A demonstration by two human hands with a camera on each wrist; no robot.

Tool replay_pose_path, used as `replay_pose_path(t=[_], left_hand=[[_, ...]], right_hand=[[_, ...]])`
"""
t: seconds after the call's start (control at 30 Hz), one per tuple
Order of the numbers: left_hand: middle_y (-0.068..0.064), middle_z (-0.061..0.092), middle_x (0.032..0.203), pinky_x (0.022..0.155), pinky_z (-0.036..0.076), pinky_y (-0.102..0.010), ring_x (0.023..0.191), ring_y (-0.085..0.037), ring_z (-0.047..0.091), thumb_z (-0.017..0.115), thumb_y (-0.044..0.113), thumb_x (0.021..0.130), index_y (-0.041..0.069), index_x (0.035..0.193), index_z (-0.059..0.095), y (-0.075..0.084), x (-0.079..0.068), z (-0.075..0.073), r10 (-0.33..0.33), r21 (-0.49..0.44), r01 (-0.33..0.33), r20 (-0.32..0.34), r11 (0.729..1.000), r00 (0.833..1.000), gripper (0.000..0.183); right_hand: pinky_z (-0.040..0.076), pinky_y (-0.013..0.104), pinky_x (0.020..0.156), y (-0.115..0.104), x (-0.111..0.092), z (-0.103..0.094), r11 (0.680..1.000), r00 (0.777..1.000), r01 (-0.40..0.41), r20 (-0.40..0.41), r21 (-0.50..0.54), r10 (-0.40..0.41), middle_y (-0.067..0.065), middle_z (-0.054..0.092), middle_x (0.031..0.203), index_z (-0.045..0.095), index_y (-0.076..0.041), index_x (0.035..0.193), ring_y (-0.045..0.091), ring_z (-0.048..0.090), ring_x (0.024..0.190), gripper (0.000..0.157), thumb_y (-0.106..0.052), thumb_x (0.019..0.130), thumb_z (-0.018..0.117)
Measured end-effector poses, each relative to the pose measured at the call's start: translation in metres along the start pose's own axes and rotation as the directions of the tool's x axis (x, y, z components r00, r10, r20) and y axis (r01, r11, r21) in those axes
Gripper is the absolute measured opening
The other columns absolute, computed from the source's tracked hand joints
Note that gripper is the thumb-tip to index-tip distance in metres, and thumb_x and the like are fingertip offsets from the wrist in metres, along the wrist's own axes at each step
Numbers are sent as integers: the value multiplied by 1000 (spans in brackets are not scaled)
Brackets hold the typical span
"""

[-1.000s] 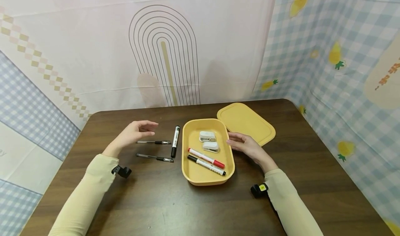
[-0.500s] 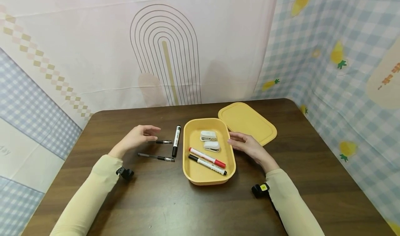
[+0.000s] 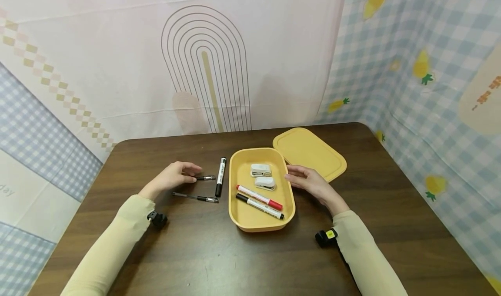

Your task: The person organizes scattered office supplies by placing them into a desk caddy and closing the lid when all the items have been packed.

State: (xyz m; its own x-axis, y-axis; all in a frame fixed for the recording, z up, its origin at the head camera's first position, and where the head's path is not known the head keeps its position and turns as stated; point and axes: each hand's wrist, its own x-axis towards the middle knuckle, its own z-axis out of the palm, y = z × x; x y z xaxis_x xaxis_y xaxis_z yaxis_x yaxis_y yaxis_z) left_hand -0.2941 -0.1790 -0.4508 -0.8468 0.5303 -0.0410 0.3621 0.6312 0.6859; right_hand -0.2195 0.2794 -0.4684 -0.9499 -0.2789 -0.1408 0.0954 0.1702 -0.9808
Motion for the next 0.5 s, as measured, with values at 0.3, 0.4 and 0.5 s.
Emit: replay_pose_path(t=[0.3, 0.4, 0.5], left_hand=[[-9, 73, 107, 89, 52, -41, 99, -23, 68, 74, 0, 85, 0, 120, 71, -3, 2, 3, 4, 31, -4, 5, 1000, 1000, 35], [-8, 74, 104, 88, 52, -40, 97, -22, 68, 74, -1, 85, 1, 119, 72, -3, 2, 4, 3, 42, -3, 11, 999, 1000, 34], [-7, 74, 102, 86, 53, -39, 95, -20, 68, 74, -1, 84, 2, 115, 73, -3, 2, 5, 8, 58, -9, 15, 998, 1000, 31]], right_hand=[[51, 28, 96, 1, 0, 0, 1000, 1000, -2, -1, 14, 2, 28, 42, 150, 39, 8, 149, 14, 58, 122, 65, -24, 99, 66], [51, 28, 96, 1, 0, 0, 1000, 1000, -2, 0, 13, 2, 28, 42, 150, 39, 8, 149, 13, 58, 121, 65, -24, 99, 66], [51, 27, 96, 1, 1, 0, 1000, 1000, 5, 1, 9, -5, 28, 42, 150, 40, 8, 149, 14, 58, 122, 65, -24, 99, 66]])
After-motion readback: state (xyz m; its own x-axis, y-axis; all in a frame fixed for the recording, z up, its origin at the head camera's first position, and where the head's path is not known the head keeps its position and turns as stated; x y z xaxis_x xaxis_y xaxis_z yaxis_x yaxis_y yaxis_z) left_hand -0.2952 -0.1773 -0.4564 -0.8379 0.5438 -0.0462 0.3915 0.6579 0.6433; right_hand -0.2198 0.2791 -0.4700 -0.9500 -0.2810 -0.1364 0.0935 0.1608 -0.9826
